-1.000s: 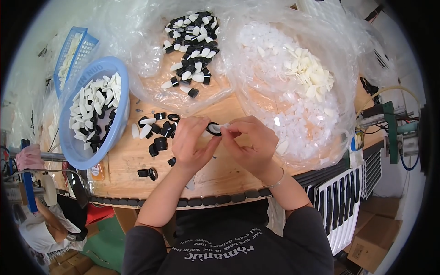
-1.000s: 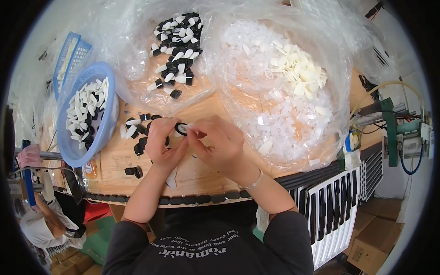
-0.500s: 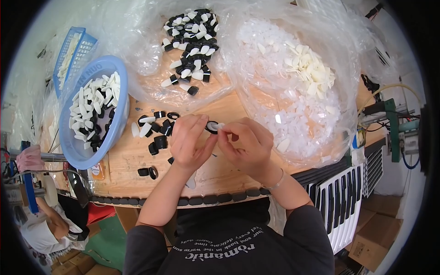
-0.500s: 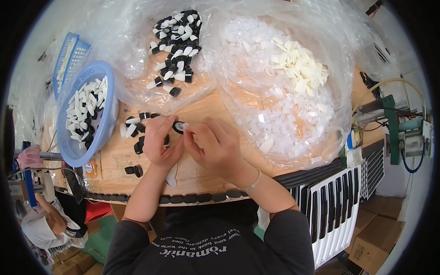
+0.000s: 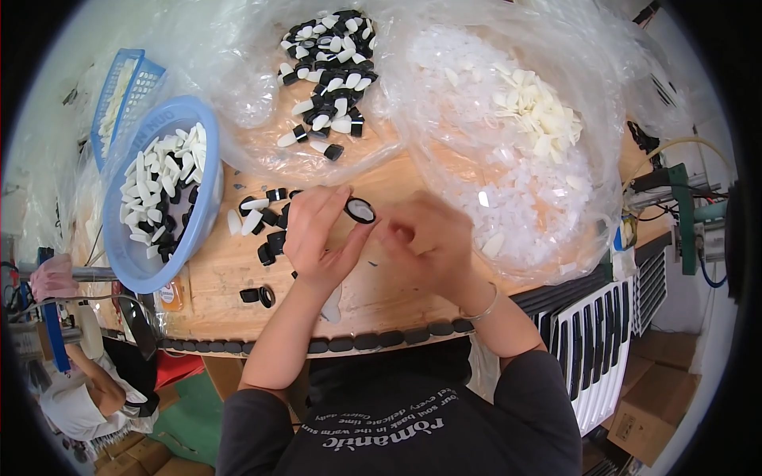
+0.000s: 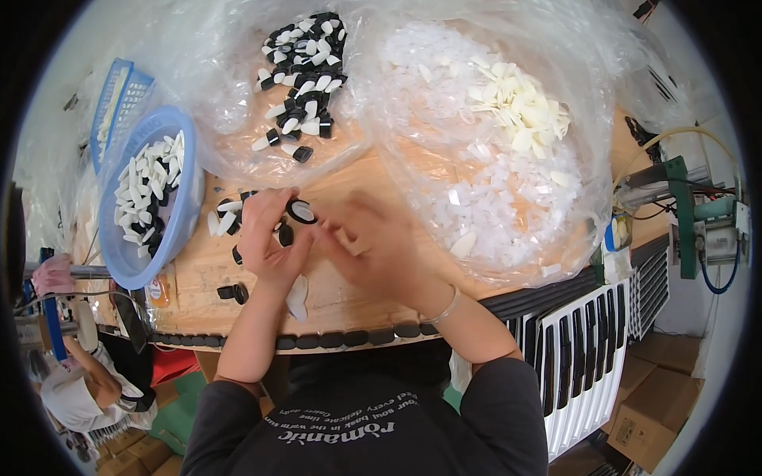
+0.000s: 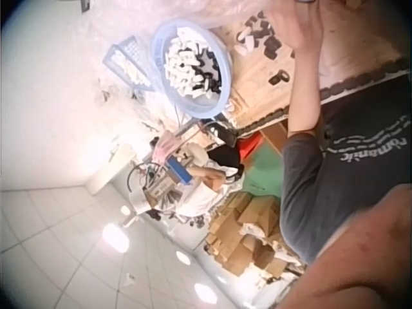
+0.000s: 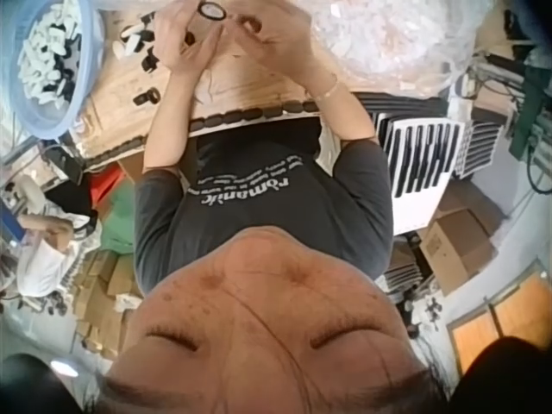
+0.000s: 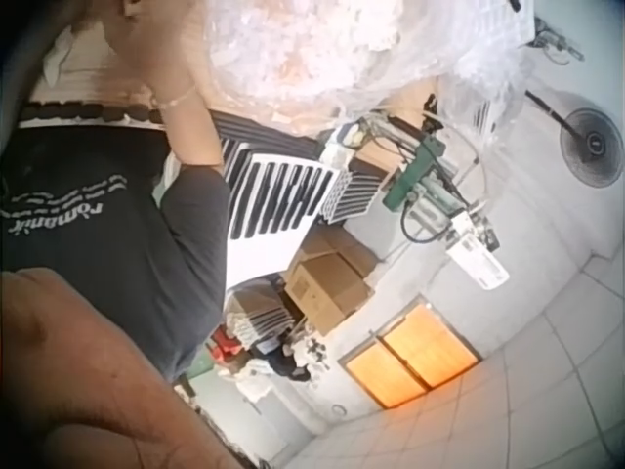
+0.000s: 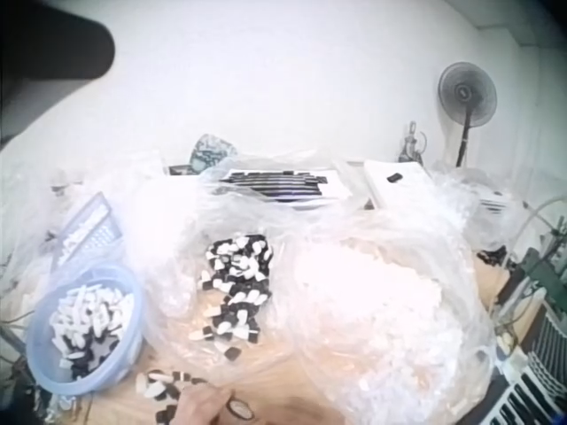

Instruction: Manually assembling plastic key caps onto internal components for an electronic keyboard or piano.

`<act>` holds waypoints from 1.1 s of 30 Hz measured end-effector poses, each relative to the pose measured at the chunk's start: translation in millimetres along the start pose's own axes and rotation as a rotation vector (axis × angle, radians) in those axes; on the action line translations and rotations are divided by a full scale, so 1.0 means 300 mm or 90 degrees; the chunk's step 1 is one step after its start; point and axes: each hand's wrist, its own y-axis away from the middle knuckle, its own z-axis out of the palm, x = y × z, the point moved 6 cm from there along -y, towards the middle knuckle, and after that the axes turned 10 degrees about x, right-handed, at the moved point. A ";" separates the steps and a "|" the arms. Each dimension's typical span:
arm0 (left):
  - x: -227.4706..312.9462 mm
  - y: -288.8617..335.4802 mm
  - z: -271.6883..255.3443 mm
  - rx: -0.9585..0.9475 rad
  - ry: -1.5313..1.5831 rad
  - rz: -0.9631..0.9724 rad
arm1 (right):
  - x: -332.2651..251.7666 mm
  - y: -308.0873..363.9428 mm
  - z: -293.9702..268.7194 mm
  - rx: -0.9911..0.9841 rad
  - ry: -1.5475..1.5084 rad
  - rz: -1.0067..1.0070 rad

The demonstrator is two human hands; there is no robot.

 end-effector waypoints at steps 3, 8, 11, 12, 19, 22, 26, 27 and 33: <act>0.000 -0.005 0.008 -0.030 -0.013 0.003 | 0.121 0.014 -0.010 0.006 -0.163 0.341; -0.005 0.005 0.025 -0.060 0.006 0.016 | 0.159 0.071 0.060 -0.148 -0.374 0.593; -0.016 0.006 0.031 -0.086 0.015 -0.020 | 0.154 0.074 0.069 -0.103 -0.414 0.587; -0.023 0.009 0.036 -0.104 0.035 -0.048 | 0.158 0.076 0.067 -0.069 -0.426 0.586; -0.017 0.009 0.043 -0.117 0.039 -0.049 | 0.171 0.091 0.067 -0.020 -0.439 0.553; -0.012 0.005 0.044 -0.117 0.026 -0.028 | 0.175 0.098 0.078 -0.025 -0.435 0.599; 0.004 0.000 0.041 -0.088 0.023 0.019 | 0.161 0.104 0.086 0.031 -0.451 0.593; 0.003 0.001 0.041 -0.084 0.023 0.021 | 0.160 0.104 0.083 0.051 -0.453 0.581; -0.006 0.005 0.037 -0.071 0.024 0.025 | 0.168 0.104 0.087 0.001 -0.472 0.612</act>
